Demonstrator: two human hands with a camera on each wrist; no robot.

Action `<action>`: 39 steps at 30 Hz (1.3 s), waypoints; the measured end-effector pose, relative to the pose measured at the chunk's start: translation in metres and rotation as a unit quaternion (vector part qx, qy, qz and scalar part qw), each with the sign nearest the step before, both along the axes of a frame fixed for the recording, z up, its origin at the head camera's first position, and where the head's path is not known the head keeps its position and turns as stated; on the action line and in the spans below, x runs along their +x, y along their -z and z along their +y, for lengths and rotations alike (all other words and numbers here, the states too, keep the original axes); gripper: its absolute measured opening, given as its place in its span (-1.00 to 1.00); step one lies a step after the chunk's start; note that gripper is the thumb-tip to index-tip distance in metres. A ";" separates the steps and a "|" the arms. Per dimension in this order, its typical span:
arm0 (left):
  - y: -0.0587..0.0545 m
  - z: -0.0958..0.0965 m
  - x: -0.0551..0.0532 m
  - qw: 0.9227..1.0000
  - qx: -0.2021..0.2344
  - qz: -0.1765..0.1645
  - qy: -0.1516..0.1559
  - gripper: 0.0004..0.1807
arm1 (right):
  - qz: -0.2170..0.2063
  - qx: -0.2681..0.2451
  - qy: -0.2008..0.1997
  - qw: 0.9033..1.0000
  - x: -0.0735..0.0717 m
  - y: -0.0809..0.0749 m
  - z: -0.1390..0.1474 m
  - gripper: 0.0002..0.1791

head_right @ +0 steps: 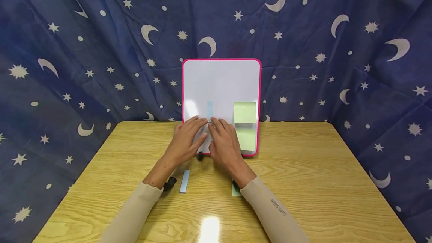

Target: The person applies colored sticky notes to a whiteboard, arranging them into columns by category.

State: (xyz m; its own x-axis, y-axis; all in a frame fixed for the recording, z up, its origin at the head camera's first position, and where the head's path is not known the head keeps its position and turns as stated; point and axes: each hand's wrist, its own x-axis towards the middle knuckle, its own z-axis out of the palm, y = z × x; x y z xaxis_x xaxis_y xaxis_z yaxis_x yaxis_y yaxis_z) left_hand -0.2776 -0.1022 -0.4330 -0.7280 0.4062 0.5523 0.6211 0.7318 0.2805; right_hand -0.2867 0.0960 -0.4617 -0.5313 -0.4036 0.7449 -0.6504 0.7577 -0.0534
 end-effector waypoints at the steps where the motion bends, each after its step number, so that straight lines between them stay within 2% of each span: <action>1: 0.001 -0.002 0.001 1.000 0.002 0.001 0.003 -0.44 | -0.003 0.000 -0.002 1.000 0.001 0.000 0.000 -0.40; 10: 0.009 -0.017 0.014 0.999 -0.001 -0.008 0.040 -0.48 | -0.012 -0.021 -0.035 0.999 0.011 0.002 0.000 -0.43; 15: 0.014 -0.024 0.021 0.999 0.001 -0.006 0.047 -0.50 | -0.027 -0.013 -0.040 0.999 0.019 0.005 -0.001 -0.44; 21: 0.019 -0.035 0.027 0.999 -0.009 -0.023 0.047 -0.53 | -0.060 0.002 -0.043 0.997 0.027 0.003 -0.005 -0.45; 36: 0.023 -0.056 0.044 0.995 -0.043 -0.076 0.041 -0.47 | -0.105 0.026 -0.063 0.992 0.044 0.002 -0.013 -0.51; 39: 0.023 -0.060 0.048 0.995 -0.050 -0.081 0.043 -0.48 | -0.104 0.031 -0.068 0.992 0.047 0.003 -0.012 -0.52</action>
